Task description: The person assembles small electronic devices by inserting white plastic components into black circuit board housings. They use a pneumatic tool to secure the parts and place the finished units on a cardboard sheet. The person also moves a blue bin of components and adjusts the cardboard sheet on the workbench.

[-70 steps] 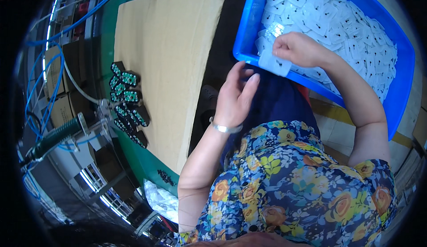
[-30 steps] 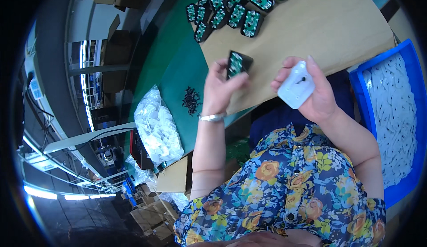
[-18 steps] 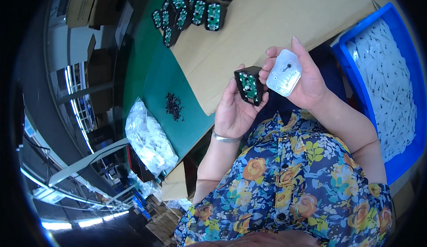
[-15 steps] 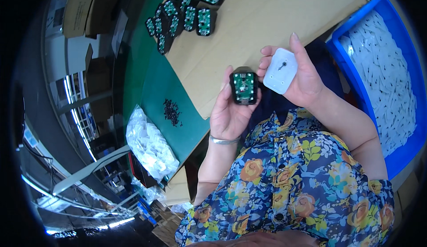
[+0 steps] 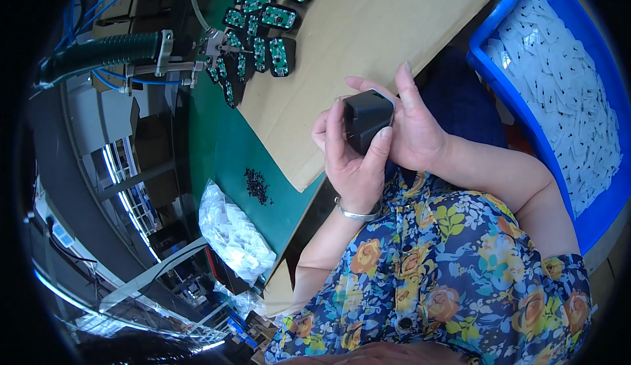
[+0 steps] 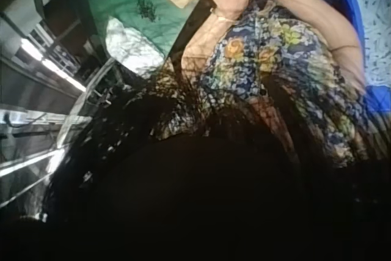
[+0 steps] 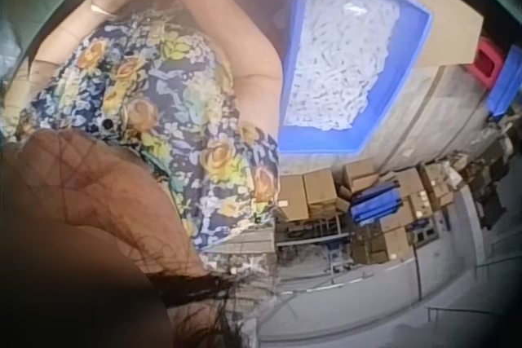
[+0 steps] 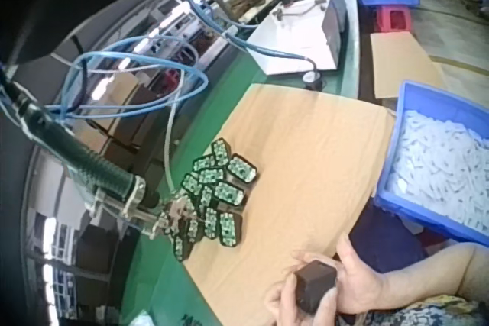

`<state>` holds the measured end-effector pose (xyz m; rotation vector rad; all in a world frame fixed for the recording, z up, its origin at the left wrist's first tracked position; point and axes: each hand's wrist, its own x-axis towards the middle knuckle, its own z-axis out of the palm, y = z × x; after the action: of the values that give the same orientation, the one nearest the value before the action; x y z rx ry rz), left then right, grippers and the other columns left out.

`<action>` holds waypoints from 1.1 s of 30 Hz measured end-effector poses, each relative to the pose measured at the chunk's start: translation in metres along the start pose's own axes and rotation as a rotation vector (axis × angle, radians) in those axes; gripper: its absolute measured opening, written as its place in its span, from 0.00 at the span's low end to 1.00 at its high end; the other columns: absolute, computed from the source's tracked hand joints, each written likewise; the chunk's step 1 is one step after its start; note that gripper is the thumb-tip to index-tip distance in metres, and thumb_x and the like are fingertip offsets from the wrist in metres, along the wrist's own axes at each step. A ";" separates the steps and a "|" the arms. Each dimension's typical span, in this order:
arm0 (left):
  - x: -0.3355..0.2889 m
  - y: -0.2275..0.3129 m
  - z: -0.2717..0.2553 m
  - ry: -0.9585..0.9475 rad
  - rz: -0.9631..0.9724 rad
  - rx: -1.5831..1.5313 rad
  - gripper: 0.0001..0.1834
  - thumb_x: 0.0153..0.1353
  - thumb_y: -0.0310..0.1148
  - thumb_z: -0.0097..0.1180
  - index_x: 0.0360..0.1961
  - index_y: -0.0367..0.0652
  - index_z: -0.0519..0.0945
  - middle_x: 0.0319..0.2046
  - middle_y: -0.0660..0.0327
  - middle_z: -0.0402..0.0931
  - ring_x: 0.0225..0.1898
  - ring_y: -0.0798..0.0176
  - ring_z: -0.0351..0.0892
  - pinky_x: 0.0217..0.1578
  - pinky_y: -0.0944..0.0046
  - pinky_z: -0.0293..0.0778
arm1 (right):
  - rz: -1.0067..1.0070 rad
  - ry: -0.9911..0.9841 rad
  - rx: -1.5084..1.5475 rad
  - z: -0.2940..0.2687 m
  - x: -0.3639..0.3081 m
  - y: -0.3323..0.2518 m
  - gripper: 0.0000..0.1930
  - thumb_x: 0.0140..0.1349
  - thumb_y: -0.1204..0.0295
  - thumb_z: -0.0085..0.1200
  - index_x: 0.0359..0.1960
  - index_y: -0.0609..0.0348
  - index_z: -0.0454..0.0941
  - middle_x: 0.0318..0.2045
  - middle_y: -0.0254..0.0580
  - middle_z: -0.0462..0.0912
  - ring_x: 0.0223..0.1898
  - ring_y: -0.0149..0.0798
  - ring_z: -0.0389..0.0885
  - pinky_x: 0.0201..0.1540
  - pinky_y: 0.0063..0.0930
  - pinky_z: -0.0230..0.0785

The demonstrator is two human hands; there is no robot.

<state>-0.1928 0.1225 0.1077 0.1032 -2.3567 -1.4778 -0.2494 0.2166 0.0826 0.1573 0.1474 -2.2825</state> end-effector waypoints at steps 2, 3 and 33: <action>0.000 -0.002 0.002 -0.010 -0.001 0.028 0.35 0.45 0.21 0.63 0.56 0.37 0.62 0.47 0.59 0.54 0.50 0.62 0.63 0.51 0.66 0.64 | 0.002 0.021 -0.013 -0.001 0.000 0.002 0.42 0.55 0.34 0.17 0.60 0.54 0.54 0.52 0.43 0.66 0.55 0.42 0.64 0.59 0.37 0.55; -0.001 -0.004 0.003 -0.011 0.001 0.021 0.35 0.45 0.21 0.63 0.56 0.37 0.62 0.47 0.59 0.54 0.50 0.62 0.63 0.51 0.65 0.65 | 0.000 0.021 -0.005 -0.002 0.000 0.003 0.42 0.55 0.34 0.17 0.59 0.54 0.54 0.52 0.43 0.66 0.55 0.42 0.64 0.59 0.37 0.55; 0.004 -0.001 -0.049 -0.184 -0.519 -0.808 0.32 0.55 0.18 0.49 0.61 0.37 0.53 0.51 0.55 0.65 0.52 0.66 0.65 0.53 0.66 0.62 | -0.199 -0.222 -1.227 0.013 -0.016 0.006 0.29 0.67 0.65 0.31 0.63 0.64 0.37 0.57 0.49 0.55 0.58 0.39 0.57 0.60 0.29 0.48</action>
<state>-0.1805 0.0792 0.1265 0.4001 -1.7302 -2.6697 -0.2357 0.2222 0.0974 -0.7608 1.4163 -1.9832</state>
